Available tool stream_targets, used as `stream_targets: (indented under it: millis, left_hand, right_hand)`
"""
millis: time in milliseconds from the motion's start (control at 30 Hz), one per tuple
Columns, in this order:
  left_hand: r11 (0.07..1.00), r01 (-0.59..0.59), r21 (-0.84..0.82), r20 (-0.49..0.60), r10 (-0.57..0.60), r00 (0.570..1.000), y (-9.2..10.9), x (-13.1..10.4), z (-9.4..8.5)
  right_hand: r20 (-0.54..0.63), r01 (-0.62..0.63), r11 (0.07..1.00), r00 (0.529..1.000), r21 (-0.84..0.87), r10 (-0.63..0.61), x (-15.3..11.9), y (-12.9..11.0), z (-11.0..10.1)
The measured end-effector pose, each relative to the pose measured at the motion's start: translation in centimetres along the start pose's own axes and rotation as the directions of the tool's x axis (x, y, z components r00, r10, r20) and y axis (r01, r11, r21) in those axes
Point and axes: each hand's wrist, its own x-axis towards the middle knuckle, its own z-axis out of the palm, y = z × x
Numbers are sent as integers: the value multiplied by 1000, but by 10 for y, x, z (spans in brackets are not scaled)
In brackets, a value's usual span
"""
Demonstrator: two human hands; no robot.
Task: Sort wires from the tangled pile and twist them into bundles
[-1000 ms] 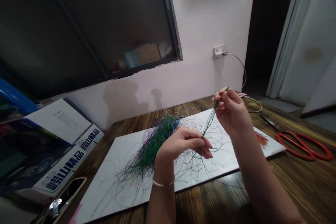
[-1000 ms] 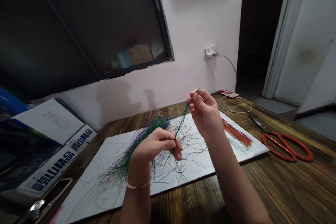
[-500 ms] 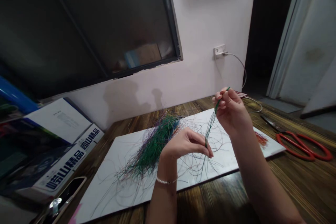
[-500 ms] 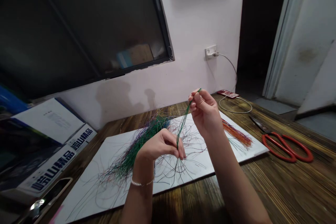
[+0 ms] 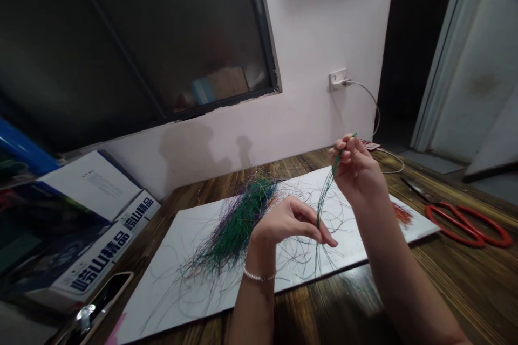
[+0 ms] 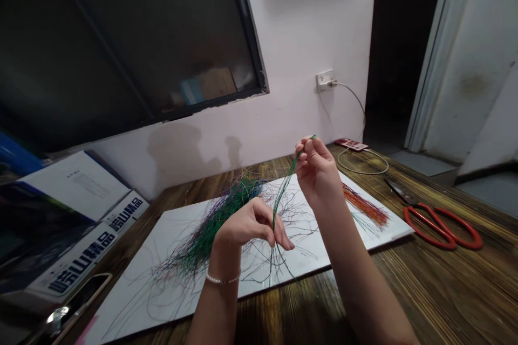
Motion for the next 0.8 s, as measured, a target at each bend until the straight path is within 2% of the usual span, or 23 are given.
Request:
stream_targets:
  millis: [167,333,600,800]
  left_hand:
    - [995,69,-73,29,-67,997,-2,2,0]
    - [993,91,-71,-32,-93,995,0,3,2]
    - [995,96,17,-59,-94,994,0,5,2]
    - [992,123,26,-61,-121,991,0,7,4]
  right_hand:
    - [-71,-1,994,997,108,8,2,4,-2]
    - [-82,48,998,996,42,-44,6,5,-6]
    - [-50,62,998,997,19,-61,10,7,-12]
    - [-119,104,994,988,39,-99,12,8,-14]
